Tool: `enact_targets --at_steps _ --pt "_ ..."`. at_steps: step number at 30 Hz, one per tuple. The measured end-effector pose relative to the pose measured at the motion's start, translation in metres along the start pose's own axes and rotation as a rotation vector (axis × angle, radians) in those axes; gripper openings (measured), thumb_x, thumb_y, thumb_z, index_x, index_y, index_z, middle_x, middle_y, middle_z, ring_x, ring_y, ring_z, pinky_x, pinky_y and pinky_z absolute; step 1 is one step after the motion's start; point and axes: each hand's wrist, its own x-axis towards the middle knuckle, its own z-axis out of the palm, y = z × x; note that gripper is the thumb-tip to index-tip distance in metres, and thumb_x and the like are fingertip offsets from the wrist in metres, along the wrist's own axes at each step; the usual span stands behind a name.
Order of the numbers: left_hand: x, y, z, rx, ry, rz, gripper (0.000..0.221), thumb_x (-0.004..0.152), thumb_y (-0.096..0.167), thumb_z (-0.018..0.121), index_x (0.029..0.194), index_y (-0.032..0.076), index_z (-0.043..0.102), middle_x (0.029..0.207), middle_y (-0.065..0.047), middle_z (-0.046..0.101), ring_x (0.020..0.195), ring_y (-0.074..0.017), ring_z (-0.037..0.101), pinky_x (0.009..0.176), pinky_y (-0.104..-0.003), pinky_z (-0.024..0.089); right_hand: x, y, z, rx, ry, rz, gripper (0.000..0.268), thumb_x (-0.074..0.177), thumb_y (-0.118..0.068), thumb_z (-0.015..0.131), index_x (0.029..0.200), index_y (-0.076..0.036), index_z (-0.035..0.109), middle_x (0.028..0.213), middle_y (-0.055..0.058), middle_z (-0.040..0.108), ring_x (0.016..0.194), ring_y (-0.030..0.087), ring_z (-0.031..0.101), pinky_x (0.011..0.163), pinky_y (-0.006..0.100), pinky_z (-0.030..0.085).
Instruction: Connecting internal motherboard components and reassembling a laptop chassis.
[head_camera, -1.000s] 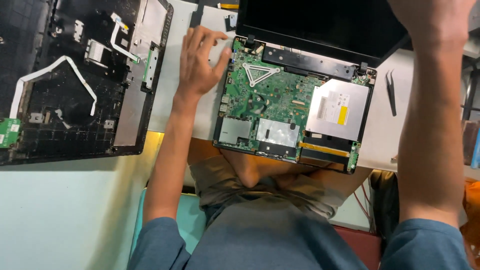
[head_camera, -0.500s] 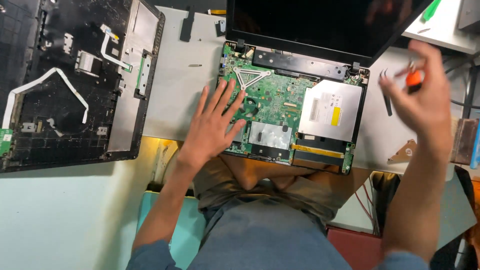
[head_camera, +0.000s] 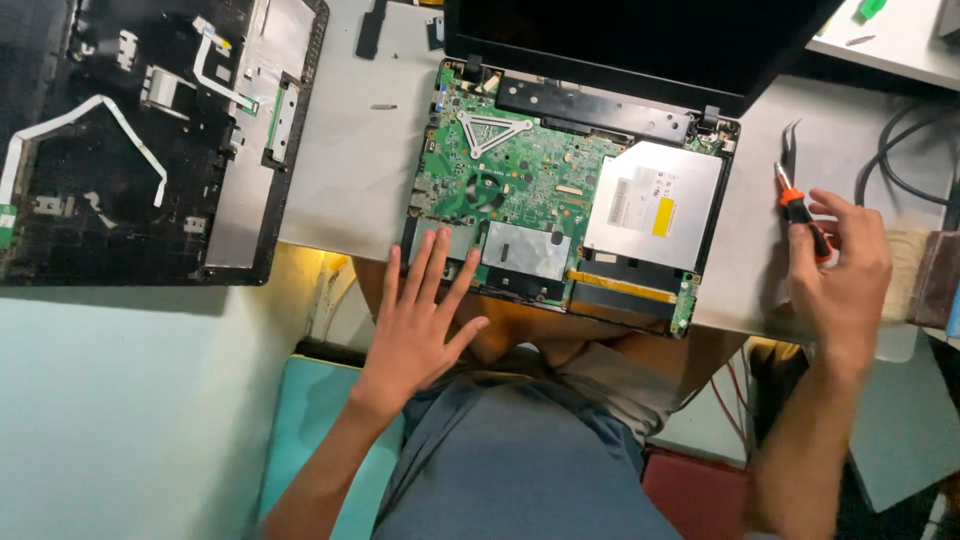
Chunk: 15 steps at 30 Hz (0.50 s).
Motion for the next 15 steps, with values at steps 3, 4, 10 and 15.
enact_targets --at_steps 3,4,10,15 --pt "-0.015 -0.009 -0.011 0.011 -0.005 0.065 0.092 0.113 0.055 0.071 0.188 0.014 0.036 0.198 -0.021 0.02 0.184 -0.0374 0.018 0.149 -0.066 0.012 0.001 -0.01 0.0 0.009 0.065 -0.006 0.042 0.119 0.019 0.074 0.161 0.014 0.078 0.141 0.03 0.071 0.113 0.038 0.072 0.094 0.05 0.063" --pt "-0.018 -0.014 -0.019 -0.129 0.053 0.075 0.065 0.111 0.041 0.075 0.168 0.014 0.059 0.183 -0.015 0.044 0.174 -0.0331 0.037 0.148 -0.064 0.021 0.001 -0.013 -0.001 0.047 0.111 -0.027 0.039 0.12 0.021 0.071 0.159 0.017 0.078 0.14 0.03 0.068 0.111 0.037 0.069 0.094 0.048 0.062" --pt "-0.058 -0.051 -0.043 -0.249 0.428 -0.163 0.023 0.107 0.007 0.084 0.129 0.007 0.086 0.132 -0.006 0.075 0.124 -0.0275 0.07 0.128 -0.051 0.052 0.007 -0.001 0.009 0.045 0.251 -0.137 0.033 0.122 0.028 0.058 0.15 0.022 0.075 0.143 0.03 0.057 0.109 0.037 0.072 0.097 0.048 0.068" --pt "-0.086 -0.083 -0.038 -0.265 0.864 -0.456 0.031 0.115 0.005 0.069 0.143 -0.006 0.061 0.131 -0.019 0.057 0.118 -0.0356 0.055 0.109 -0.049 0.047 0.009 0.029 0.024 -0.211 0.297 -0.127 0.033 0.123 0.024 0.059 0.142 0.013 0.084 0.138 0.023 0.054 0.11 0.03 0.067 0.097 0.041 0.068"
